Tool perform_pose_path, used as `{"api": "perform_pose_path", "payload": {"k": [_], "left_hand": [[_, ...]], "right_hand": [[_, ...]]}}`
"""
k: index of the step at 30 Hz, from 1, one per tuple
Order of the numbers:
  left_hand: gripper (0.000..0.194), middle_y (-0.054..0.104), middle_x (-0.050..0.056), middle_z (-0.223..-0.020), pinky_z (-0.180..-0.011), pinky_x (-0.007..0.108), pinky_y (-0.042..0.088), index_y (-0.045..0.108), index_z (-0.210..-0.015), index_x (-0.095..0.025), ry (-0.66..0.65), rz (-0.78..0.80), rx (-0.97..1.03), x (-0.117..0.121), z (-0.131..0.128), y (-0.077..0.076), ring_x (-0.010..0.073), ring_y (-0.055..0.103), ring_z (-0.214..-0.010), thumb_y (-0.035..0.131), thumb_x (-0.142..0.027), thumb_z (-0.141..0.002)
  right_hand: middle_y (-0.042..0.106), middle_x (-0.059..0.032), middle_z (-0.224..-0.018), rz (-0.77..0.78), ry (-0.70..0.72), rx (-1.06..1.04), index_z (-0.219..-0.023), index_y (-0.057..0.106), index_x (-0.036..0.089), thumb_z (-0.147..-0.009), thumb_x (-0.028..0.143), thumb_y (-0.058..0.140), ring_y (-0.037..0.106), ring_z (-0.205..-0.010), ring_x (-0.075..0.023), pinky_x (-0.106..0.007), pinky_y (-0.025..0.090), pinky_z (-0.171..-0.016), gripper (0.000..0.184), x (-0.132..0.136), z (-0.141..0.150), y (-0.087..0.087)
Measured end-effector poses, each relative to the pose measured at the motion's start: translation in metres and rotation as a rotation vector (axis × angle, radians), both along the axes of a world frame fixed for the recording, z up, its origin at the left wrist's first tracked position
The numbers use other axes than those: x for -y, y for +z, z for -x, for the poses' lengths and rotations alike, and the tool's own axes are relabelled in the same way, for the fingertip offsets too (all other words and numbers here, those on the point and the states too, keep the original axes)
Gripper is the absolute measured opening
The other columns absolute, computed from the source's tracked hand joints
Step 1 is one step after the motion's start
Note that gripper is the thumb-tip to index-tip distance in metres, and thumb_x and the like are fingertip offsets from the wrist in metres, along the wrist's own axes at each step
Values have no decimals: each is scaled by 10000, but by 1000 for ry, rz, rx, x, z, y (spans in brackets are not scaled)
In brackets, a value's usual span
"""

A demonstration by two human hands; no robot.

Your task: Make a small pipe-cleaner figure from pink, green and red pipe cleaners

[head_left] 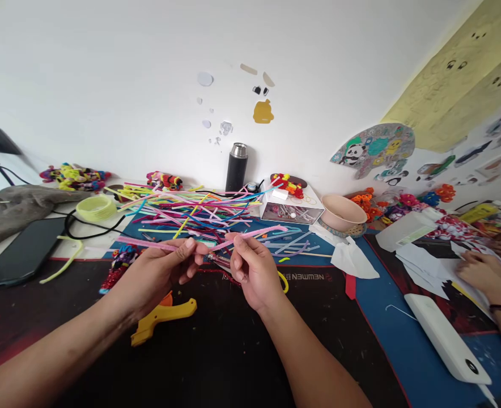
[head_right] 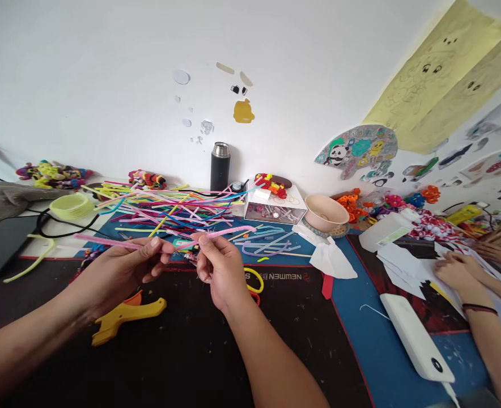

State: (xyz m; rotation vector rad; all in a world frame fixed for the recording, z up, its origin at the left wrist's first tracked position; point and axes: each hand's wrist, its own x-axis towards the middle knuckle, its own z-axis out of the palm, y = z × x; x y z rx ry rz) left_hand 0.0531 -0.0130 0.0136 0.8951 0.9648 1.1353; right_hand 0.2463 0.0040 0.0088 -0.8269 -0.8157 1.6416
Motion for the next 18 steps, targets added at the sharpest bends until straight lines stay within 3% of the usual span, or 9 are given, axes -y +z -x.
{"api": "perform_pose_path", "payload": {"k": [6, 9, 10, 14, 16, 18], "left_hand": [[229, 678, 59, -783, -475, 216, 430, 845, -908, -173, 110, 2, -17, -1, 37, -1, 151, 539, -634, 873, -397, -871], [138, 623, 24, -734, -475, 181, 440, 797, -885, -170, 237, -6, 109, -6, 51, 18, 123, 504, -613, 795, -295, -943], [163, 589, 13, -684, -444, 167, 415, 765, -822, -161, 324, -25, 164, -7, 52, 28, 111, 482, -578, 763, -250, -959], [352, 534, -9, -618, -431, 151, 413, 666, -725, -134, 466, 24, 298, -8, 41, 66, 70, 411, -476, 564, -149, -1062], [360, 560, 0, -618, -421, 129, 405, 679, -737, -130, 460, 58, 326, -10, 32, 72, 63, 438, -467, 532, -120, -1065], [266, 589, 8, -622, -432, 128, 424, 714, -763, -132, 398, 59, 301, -12, 25, 68, 72, 478, -487, 647, -160, -1019]], "right_hand": [[450, 94, -517, 3, -129, -7, -924, 775, 185, -677, 569, 951, 291, -412, -61, -239, 182, -406, 489, -6, -6, 10], [372, 117, -509, -9, -203, -42, -898, 730, 195, -694, 544, 953, 275, -416, -65, -238, 174, -410, 462, -12, -15, 13], [356, 122, -509, -7, -216, -60, -884, 712, 199, -713, 535, 949, 270, -417, -65, -238, 176, -412, 445, -14, -18, 12], [362, 112, -517, 24, -183, -130, -778, 604, 207, -855, 584, 850, 262, -421, -65, -241, 196, -418, 457, -18, -22, -1], [394, 105, -538, 23, -119, -107, -808, 627, 196, -899, 570, 819, 287, -417, -59, -237, 193, -424, 430, -16, -18, -8], [442, 93, -558, -2, -38, -30, -898, 696, 179, -908, 554, 814, 333, -413, -59, -232, 189, -423, 393, -11, -12, -12]]}}
